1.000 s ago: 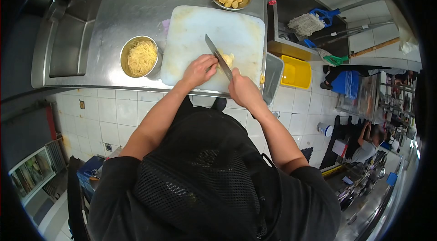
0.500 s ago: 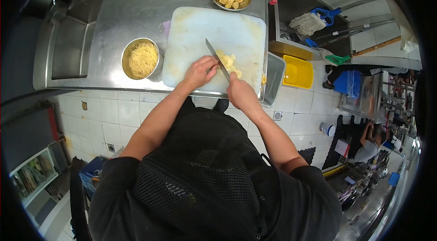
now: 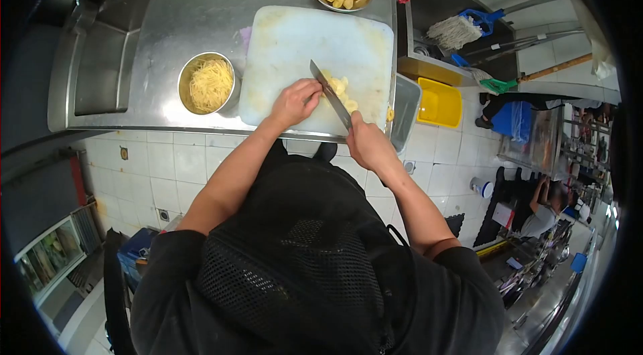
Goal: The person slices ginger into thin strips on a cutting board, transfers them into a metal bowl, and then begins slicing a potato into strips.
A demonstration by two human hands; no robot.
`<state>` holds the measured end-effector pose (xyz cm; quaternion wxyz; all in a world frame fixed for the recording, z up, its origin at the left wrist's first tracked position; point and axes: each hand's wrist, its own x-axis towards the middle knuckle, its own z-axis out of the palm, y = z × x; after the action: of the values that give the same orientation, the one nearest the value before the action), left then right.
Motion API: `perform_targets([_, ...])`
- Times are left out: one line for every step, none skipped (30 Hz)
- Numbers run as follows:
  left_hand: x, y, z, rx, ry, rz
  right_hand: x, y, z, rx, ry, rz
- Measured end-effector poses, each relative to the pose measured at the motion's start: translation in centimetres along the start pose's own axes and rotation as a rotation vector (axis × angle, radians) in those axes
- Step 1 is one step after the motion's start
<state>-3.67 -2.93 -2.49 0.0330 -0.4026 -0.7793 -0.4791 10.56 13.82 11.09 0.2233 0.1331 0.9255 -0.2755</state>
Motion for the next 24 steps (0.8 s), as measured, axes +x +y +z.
perform_targets([0.0, 0.0, 0.0, -0.003, 0.004, 0.002, 0.2, 0.0, 0.2, 0.001, 0.000, 0.000])
perform_targets([0.0, 0.0, 0.0, -0.003, 0.004, 0.002, 0.5, -0.1, 0.5, -0.005, 0.012, -0.006])
perform_targets([0.0, 0.0, 0.0, -0.008, -0.003, -0.007, 1.0, -0.1, 0.9, -0.011, 0.024, -0.013])
perform_targets([0.0, 0.1, 0.0, -0.012, -0.009, -0.016, 1.6, 0.0, 1.4, -0.010, 0.024, -0.014])
perform_targets([0.0, 0.1, 0.1, -0.009, -0.009, -0.016, 2.4, 0.2, 2.0, 0.001, 0.049, -0.025])
perform_targets([0.1, 0.2, 0.0, -0.016, -0.002, -0.010, 3.4, 0.2, 2.6, 0.015, 0.074, -0.039])
perform_targets([0.0, 0.2, -0.1, -0.023, 0.003, -0.004, 4.5, 0.0, 3.3, 0.021, 0.074, -0.045])
perform_targets([-0.2, 0.0, -0.2, -0.019, 0.001, -0.003, 5.6, -0.3, 3.8, 0.038, 0.119, -0.046])
perform_targets([-0.4, -0.1, -0.1, -0.016, 0.001, -0.014, 6.3, -0.4, 4.2, 0.054, 0.167, -0.044])
perform_targets([-0.3, -0.2, 0.1, -0.013, 0.002, -0.022, 6.9, -0.3, 4.2, 0.054, 0.173, -0.045])
perform_targets([-0.3, -0.4, 0.3, -0.012, 0.003, -0.018, 7.2, -0.3, 4.2, 0.057, 0.173, -0.052])
perform_targets([-0.5, -0.5, 0.3, 0.023, 0.010, 0.007, 7.3, -0.3, 4.3, 0.061, 0.170, -0.057])
perform_targets([-0.6, -0.7, 0.4, 0.057, 0.018, 0.031, 7.4, -0.3, 4.3, 0.062, 0.173, -0.056])
perform_targets([-0.6, -0.6, 0.4, 0.056, 0.019, 0.033, 7.4, -0.2, 4.4, 0.056, 0.172, -0.059])
perform_targets([-0.6, -0.5, 0.4, 0.070, 0.018, 0.041, 7.4, -0.2, 4.4, 0.049, 0.168, -0.061])
perform_targets([-0.7, -0.4, 0.5, 0.084, 0.018, 0.046, 7.4, -0.2, 4.4, 0.047, 0.166, -0.059])
perform_targets([-0.7, -0.4, 0.5, 0.081, 0.018, 0.044, 7.4, -0.2, 4.4, 0.047, 0.165, -0.056])
perform_targets([-0.6, -0.5, 0.5, 0.096, 0.024, 0.071, 7.5, -0.2, 4.3, 0.048, 0.164, -0.054])
perform_targets([-0.6, -0.5, 0.5, 0.111, 0.029, 0.099, 7.5, -0.3, 4.2, 0.045, 0.163, -0.053])
perform_targets([-0.6, -0.4, 0.5, 0.108, 0.029, 0.099, 7.4, -0.4, 3.9, 0.034, 0.154, -0.058])
perform_targets([-0.6, -0.4, 0.6, 0.112, 0.026, 0.103, 7.4, -0.5, 3.6, 0.022, 0.146, -0.062])
perform_targets([-0.6, -0.4, 0.6, 0.116, 0.022, 0.107, 7.4, -0.5, 3.4, 0.020, 0.147, -0.060])
perform_targets([-0.6, -0.3, 0.6, 0.114, 0.023, 0.107, 7.5, -0.6, 3.2, 0.020, 0.137, -0.049])
perform_targets([-0.6, -0.2, 0.6, 0.115, 0.021, 0.122, 7.6, -0.7, 3.1, 0.020, 0.127, -0.039])
